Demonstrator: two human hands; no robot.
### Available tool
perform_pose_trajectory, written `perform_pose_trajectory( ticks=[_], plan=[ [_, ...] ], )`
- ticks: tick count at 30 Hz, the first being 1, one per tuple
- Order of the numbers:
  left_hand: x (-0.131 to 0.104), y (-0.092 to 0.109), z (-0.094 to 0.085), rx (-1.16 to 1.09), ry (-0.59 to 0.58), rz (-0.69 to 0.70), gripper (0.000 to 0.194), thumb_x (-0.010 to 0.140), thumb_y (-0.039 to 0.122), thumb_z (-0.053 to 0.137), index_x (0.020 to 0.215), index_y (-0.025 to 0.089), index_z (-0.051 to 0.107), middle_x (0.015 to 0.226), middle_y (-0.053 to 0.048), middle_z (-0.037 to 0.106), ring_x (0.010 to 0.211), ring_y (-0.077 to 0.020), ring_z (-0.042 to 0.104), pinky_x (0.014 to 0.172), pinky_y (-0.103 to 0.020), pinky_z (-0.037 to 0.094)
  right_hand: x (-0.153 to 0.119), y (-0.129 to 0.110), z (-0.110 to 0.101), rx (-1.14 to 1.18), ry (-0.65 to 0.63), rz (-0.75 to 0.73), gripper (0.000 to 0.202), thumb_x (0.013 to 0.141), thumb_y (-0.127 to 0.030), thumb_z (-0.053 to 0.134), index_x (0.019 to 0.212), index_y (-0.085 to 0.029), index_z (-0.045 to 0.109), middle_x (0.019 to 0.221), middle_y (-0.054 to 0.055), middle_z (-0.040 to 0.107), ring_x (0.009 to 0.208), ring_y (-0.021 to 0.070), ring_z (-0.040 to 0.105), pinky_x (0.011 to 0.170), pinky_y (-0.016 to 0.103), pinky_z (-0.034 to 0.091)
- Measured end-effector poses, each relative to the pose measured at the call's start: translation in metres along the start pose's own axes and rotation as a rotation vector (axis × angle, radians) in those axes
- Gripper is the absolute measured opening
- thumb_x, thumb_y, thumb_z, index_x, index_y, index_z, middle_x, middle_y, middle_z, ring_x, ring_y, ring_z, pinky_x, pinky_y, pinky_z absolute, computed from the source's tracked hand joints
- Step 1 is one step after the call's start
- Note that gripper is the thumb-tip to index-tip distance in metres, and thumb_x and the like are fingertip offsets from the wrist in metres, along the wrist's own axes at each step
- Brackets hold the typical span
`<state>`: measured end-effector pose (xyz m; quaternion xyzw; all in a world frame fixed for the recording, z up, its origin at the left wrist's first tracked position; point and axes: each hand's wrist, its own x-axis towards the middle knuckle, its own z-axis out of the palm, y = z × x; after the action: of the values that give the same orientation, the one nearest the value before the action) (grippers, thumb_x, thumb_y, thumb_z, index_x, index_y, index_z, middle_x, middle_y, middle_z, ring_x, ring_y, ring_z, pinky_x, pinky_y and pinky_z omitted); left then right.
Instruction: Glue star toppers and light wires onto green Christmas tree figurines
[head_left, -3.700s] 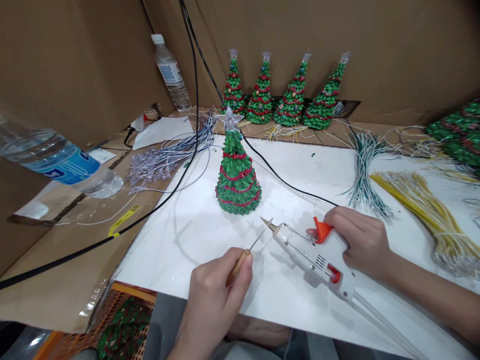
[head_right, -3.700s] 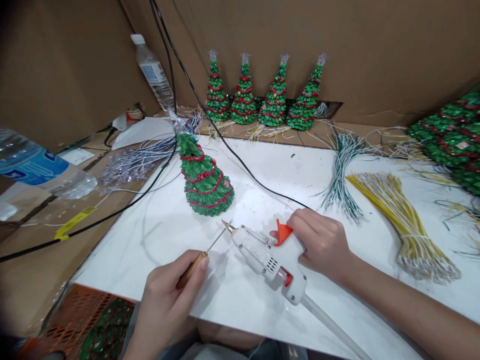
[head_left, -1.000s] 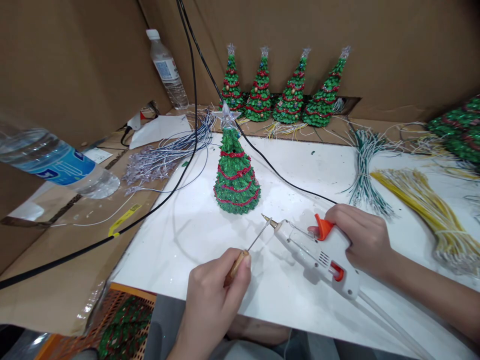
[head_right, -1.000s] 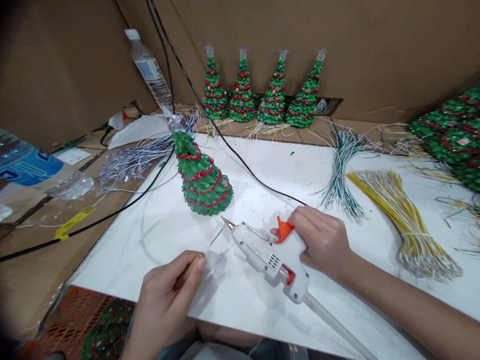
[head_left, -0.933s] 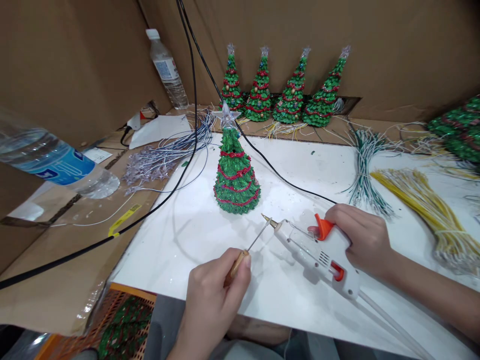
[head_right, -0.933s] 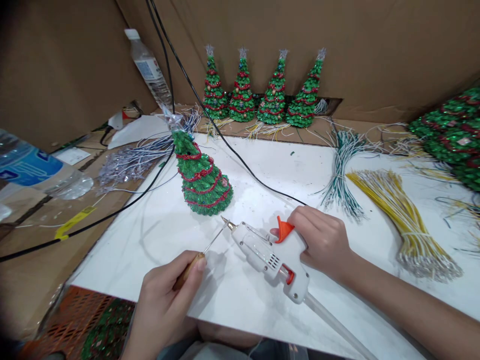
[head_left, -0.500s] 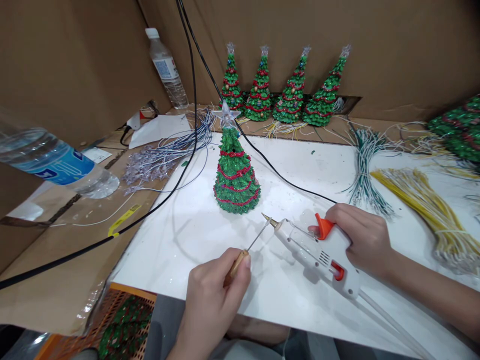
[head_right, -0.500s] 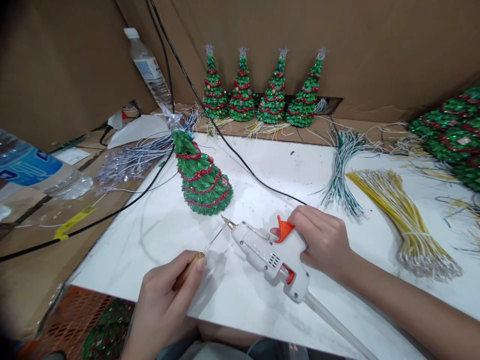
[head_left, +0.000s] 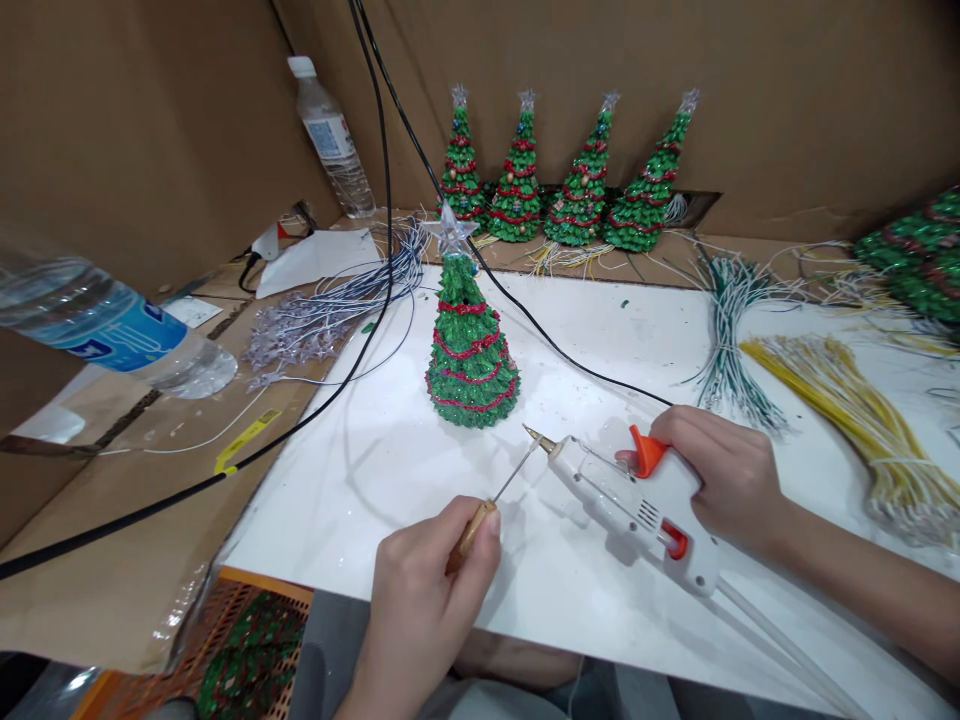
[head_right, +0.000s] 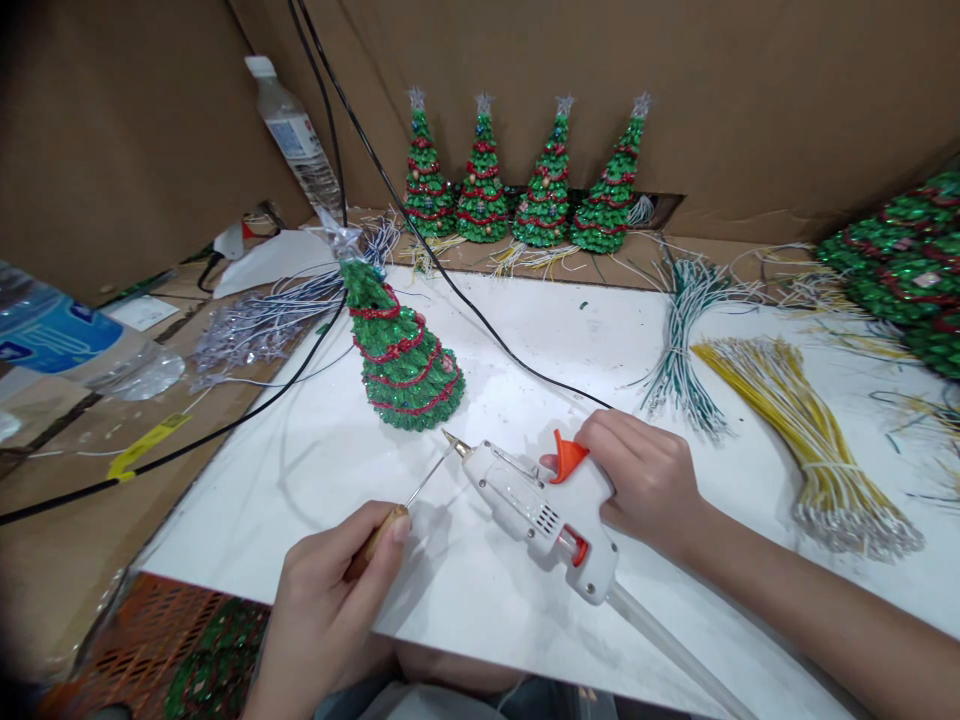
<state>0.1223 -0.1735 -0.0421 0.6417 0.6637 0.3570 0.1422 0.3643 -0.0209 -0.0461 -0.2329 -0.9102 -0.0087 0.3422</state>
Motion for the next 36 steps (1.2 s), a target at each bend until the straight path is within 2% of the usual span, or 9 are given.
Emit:
perform_pose_trajectory(
  ticks=[5, 9, 13, 19, 23, 26, 29, 36],
  plan=[
    [0.000, -0.001, 0.000, 0.008, 0.007, 0.003, 0.027, 0.096, 0.025, 0.046, 0.071, 0.018, 0.055, 0.052, 0.008, 0.035, 0.042, -0.0048, 0.040, 0.045, -0.017, 0.028, -0.002, 0.001, 0.002, -0.016, -0.006, 0.042, 0.015, 0.088, -0.015, 0.057, 0.076, -0.022, 0.050, 0.068, 0.001, 0.058, 0.058, 0.0131, 0.054, 0.052, 0.027, 0.037],
    [0.001, -0.001, 0.000, 0.013, 0.007, 0.003, 0.027, 0.096, 0.025, 0.046, 0.071, 0.018, 0.055, 0.052, 0.008, 0.035, 0.042, -0.0047, 0.039, 0.045, -0.017, 0.029, -0.001, 0.000, 0.001, -0.002, 0.009, 0.024, 0.015, 0.087, -0.013, 0.060, 0.079, -0.021, 0.049, 0.068, 0.001, 0.057, 0.058, 0.0127, 0.052, 0.052, 0.026, 0.036],
    [0.001, -0.001, 0.001, 0.036, 0.010, -0.006, 0.028, 0.096, 0.026, 0.047, 0.071, 0.018, 0.056, 0.051, 0.008, 0.036, 0.042, -0.0050, 0.040, 0.044, -0.017, 0.029, 0.000, 0.001, 0.000, 0.010, 0.001, 0.038, 0.015, 0.089, -0.009, 0.052, 0.079, -0.020, 0.048, 0.068, 0.001, 0.055, 0.059, 0.0122, 0.050, 0.051, 0.025, 0.034],
    [0.000, 0.001, -0.001, 0.038, 0.007, -0.014, 0.027, 0.096, 0.027, 0.046, 0.074, 0.018, 0.058, 0.051, 0.008, 0.041, 0.042, -0.0064, 0.043, 0.045, -0.018, 0.030, -0.003, 0.003, 0.000, -0.015, -0.010, 0.089, 0.016, 0.083, -0.005, 0.052, 0.079, -0.020, 0.048, 0.067, 0.000, 0.054, 0.057, 0.0116, 0.046, 0.053, 0.024, 0.035],
    [0.000, 0.001, -0.002, 0.048, 0.004, -0.010, 0.024, 0.096, 0.026, 0.047, 0.076, 0.019, 0.058, 0.051, 0.008, 0.044, 0.042, -0.0066, 0.044, 0.045, -0.018, 0.031, -0.005, 0.005, 0.003, -0.094, -0.052, 0.157, 0.026, 0.067, 0.000, 0.044, 0.081, -0.021, 0.047, 0.068, 0.000, 0.055, 0.059, 0.0140, 0.049, 0.053, 0.026, 0.033],
    [0.001, 0.000, -0.001, 0.040, 0.014, -0.004, 0.024, 0.096, 0.026, 0.047, 0.076, 0.019, 0.058, 0.051, 0.008, 0.044, 0.042, -0.0063, 0.044, 0.045, -0.018, 0.031, -0.004, 0.005, 0.007, -0.183, -0.112, 0.282, 0.034, 0.057, -0.003, 0.041, 0.084, -0.022, 0.048, 0.073, 0.001, 0.059, 0.066, 0.0179, 0.056, 0.053, 0.027, 0.033],
    [0.001, 0.000, -0.001, 0.024, -0.002, -0.012, 0.024, 0.096, 0.026, 0.047, 0.076, 0.019, 0.057, 0.052, 0.008, 0.043, 0.043, -0.0061, 0.044, 0.046, -0.017, 0.031, -0.001, 0.006, 0.010, -0.242, -0.157, 0.399, 0.034, 0.060, -0.007, 0.043, 0.090, -0.022, 0.047, 0.081, 0.002, 0.063, 0.069, 0.0194, 0.058, 0.052, 0.027, 0.034],
    [0.000, 0.002, -0.002, -0.016, -0.033, -0.054, 0.029, 0.097, 0.027, 0.043, 0.073, 0.018, 0.056, 0.053, 0.007, 0.042, 0.045, -0.0066, 0.046, 0.048, -0.019, 0.031, 0.001, 0.009, 0.015, -0.293, -0.157, 0.505, 0.034, 0.063, -0.010, 0.044, 0.096, -0.021, 0.044, 0.084, 0.005, 0.060, 0.074, 0.0220, 0.058, 0.055, 0.029, 0.034]
  ],
)
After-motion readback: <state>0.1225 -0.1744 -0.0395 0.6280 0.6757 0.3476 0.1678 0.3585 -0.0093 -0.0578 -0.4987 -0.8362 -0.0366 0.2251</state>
